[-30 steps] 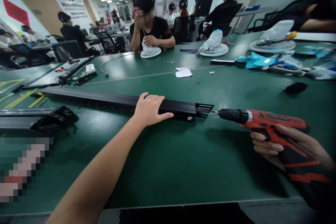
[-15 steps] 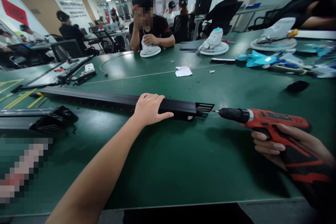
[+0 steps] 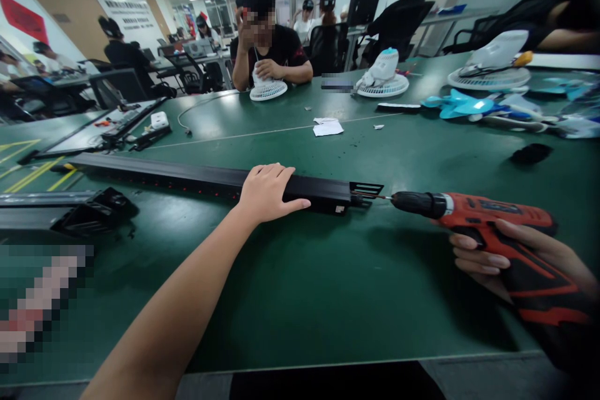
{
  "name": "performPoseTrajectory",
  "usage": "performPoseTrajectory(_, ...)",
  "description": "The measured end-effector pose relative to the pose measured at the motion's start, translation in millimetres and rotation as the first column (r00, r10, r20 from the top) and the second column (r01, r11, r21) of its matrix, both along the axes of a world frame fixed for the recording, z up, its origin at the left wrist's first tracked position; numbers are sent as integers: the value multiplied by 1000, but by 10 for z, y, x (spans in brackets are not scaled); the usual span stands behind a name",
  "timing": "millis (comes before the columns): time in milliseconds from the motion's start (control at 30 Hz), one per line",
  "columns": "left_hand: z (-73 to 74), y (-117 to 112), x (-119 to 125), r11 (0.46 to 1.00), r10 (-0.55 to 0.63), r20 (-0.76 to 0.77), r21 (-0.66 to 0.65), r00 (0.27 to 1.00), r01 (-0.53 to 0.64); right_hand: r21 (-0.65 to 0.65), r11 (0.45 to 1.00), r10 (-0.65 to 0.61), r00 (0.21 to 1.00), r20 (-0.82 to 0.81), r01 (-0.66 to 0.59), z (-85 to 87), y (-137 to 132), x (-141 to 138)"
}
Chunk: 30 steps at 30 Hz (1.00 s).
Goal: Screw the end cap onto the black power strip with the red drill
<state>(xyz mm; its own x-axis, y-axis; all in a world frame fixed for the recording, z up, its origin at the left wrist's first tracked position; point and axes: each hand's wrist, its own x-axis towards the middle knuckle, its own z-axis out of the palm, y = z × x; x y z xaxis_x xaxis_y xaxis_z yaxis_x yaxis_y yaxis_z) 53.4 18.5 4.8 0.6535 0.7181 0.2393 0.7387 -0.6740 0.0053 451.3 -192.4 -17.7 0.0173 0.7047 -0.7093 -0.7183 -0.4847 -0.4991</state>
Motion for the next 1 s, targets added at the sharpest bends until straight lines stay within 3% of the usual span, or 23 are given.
performPoseTrajectory(467, 34, 22, 19, 997, 2, -41, -80, 999, -5, -24, 997, -69, 997, 18, 70, 70, 11, -89)
performPoseTrajectory(667, 47, 12, 31, 999, 15, -35, -48, 999, -17, 112, 993, -38, 998, 42, 33, -71, -7, 50)
performPoseTrajectory(800, 38, 11, 22, 999, 10, -26, -38, 1000, -11, 63, 998, -5, 1000, 15, 4, -121, -8, 96)
performPoseTrajectory(1000, 22, 4, 25, 1000, 8, -6, -19, 1000, -8, 12, 1000, 7, 1000, 11, -7, -26, -10, 23)
